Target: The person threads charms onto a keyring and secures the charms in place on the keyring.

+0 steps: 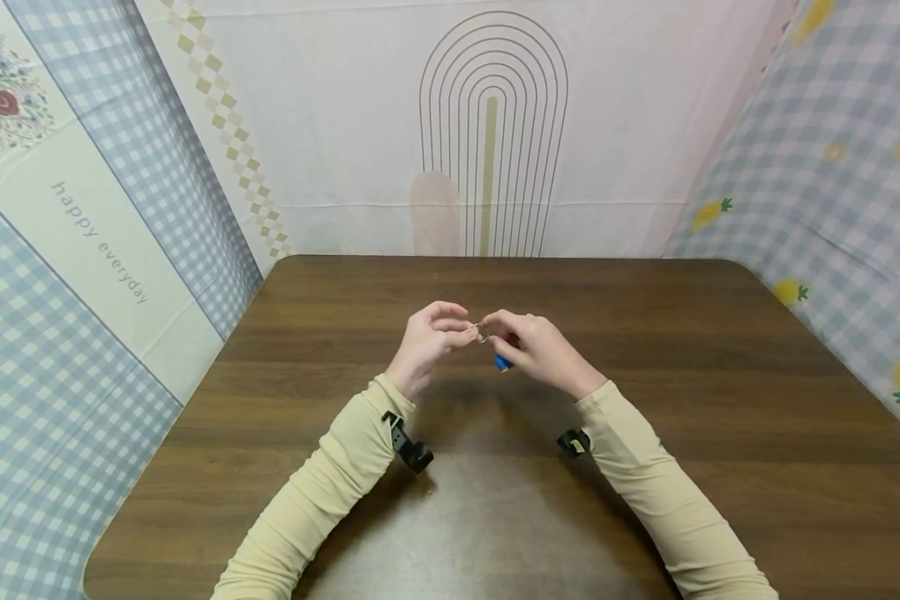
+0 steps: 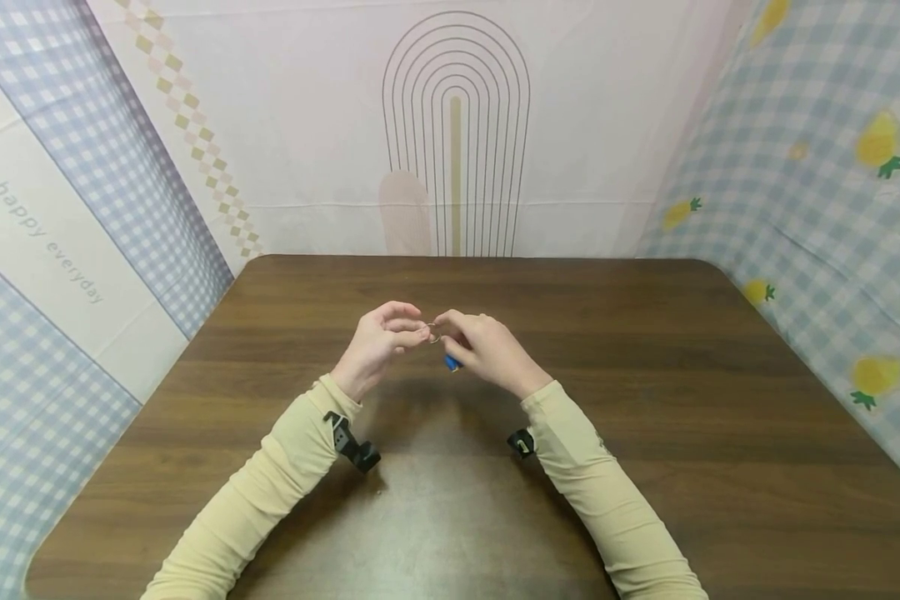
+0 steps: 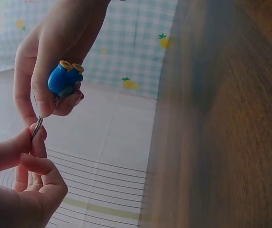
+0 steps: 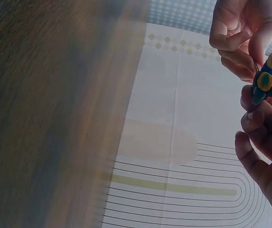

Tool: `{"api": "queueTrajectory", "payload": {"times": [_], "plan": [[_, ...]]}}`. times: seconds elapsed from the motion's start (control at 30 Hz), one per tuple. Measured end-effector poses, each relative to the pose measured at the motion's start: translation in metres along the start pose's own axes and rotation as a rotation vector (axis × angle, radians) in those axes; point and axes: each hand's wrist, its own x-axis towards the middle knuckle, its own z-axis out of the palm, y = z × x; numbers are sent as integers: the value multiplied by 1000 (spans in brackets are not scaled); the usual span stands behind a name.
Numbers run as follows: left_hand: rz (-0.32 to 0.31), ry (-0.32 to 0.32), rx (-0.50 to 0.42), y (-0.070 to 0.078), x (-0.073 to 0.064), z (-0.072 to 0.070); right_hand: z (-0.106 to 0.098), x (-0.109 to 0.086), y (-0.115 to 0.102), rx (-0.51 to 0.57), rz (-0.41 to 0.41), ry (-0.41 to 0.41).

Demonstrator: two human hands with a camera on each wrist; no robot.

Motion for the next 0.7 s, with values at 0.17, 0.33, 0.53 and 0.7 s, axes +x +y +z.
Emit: {"api": "queueTrajectory", "payload": {"times": [0.17, 0.33, 0.53, 0.7], "plan": [[1, -16, -16, -2, 0, 1, -1, -1, 0, -52, 9, 10], [-2, -34, -29, -3, -1, 3, -1, -2, -2, -74, 19, 11], [112, -13, 122, -3, -5, 7, -2, -2, -3, -60, 19, -19], [155, -17, 174, -3, -5, 7, -4, -3, -2, -73, -6, -46]]}}
